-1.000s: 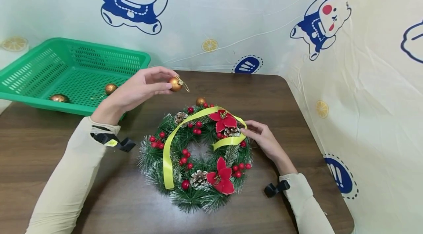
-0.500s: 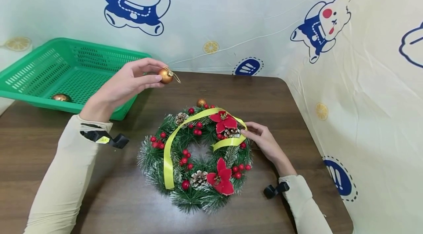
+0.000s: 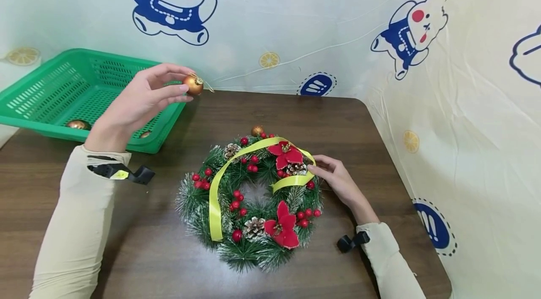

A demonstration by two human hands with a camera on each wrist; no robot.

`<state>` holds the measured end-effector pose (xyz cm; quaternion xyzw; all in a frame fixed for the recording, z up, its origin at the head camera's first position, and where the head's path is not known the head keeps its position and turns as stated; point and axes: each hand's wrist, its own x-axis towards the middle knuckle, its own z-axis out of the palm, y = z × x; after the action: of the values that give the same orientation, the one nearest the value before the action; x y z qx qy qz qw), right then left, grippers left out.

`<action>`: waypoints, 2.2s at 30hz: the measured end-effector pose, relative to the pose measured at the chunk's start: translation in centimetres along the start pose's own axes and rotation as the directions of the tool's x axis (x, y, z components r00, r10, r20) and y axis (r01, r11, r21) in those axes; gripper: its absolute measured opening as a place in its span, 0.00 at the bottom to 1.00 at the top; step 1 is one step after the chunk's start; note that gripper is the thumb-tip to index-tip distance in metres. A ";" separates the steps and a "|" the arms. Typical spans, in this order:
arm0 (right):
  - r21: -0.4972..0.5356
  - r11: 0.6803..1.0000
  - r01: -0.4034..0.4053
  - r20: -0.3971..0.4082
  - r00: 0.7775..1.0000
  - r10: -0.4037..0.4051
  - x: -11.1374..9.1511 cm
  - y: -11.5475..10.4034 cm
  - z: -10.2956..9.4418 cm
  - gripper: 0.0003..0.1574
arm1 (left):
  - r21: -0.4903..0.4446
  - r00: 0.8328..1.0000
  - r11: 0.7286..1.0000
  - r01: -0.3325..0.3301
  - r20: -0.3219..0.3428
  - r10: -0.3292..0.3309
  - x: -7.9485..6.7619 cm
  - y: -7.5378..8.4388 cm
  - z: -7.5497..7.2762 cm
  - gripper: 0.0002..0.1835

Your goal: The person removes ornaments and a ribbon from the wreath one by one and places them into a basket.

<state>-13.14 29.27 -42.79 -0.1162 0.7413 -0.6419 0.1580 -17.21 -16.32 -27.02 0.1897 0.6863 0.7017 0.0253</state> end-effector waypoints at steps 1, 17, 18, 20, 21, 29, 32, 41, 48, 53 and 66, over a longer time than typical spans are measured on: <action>0.003 1.000 0.000 0.000 1.000 0.000 0.0 0.0 0.0 0.22 | -0.006 1.000 1.000 -0.011 -0.005 0.011 -0.1 0.1 -0.2 0.19; 0.025 1.000 -0.006 0.000 1.000 0.006 0.0 0.1 0.0 0.21 | -0.042 0.996 0.999 -0.017 -0.087 0.013 -0.3 -0.3 -2.5 0.19; 0.023 1.000 -0.005 0.001 1.000 0.005 0.0 0.1 0.0 0.21 | -0.045 0.996 0.999 -0.016 -0.092 0.011 -0.3 -0.4 -2.7 0.19; 0.020 1.000 -0.002 0.004 1.000 0.001 0.1 0.2 -0.1 0.21 | -0.066 0.995 0.998 -0.012 -0.103 0.005 -0.2 -0.8 -3.3 0.19; 0.018 1.000 -0.001 0.003 1.000 0.001 0.1 0.2 -0.1 0.21 | -0.075 0.994 0.997 -0.011 -0.109 0.003 -0.2 -1.0 -3.5 0.19; 0.014 1.000 0.000 0.001 1.000 0.000 0.1 0.1 0.0 0.21 | -0.181 0.985 0.983 0.020 -0.165 -0.050 -0.2 -1.7 -5.4 0.22; 0.026 1.000 0.000 0.002 1.000 0.000 0.1 0.0 0.0 0.21 | -0.209 0.980 0.978 0.024 -0.191 -0.064 -0.3 -1.7 -5.8 0.22; 0.011 1.000 0.001 -0.001 1.000 -0.001 0.1 0.0 -0.1 0.20 | -0.068 0.961 0.997 0.031 -0.273 -0.048 -0.3 -1.8 -6.2 0.20; 0.002 1.000 -0.004 0.004 1.000 0.004 0.1 0.0 -0.2 0.21 | 0.215 0.938 0.969 0.121 -0.344 -0.040 -0.2 -2.0 -6.5 0.19; 0.007 1.000 -0.005 0.005 1.000 0.005 0.1 0.0 -0.2 0.21 | 0.348 0.931 0.924 0.156 -0.364 -0.020 -0.1 -2.2 -6.5 0.20; -0.003 1.000 -0.002 0.000 1.000 0.002 0.1 -0.1 -0.2 0.21 | 0.504 0.917 0.825 0.257 -0.397 -0.043 -0.3 -2.9 -6.6 0.20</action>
<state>-13.34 29.38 -42.73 -0.1156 0.7422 -0.6408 0.1586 -19.55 -22.55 -29.78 -0.0017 0.8626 0.4953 -0.1032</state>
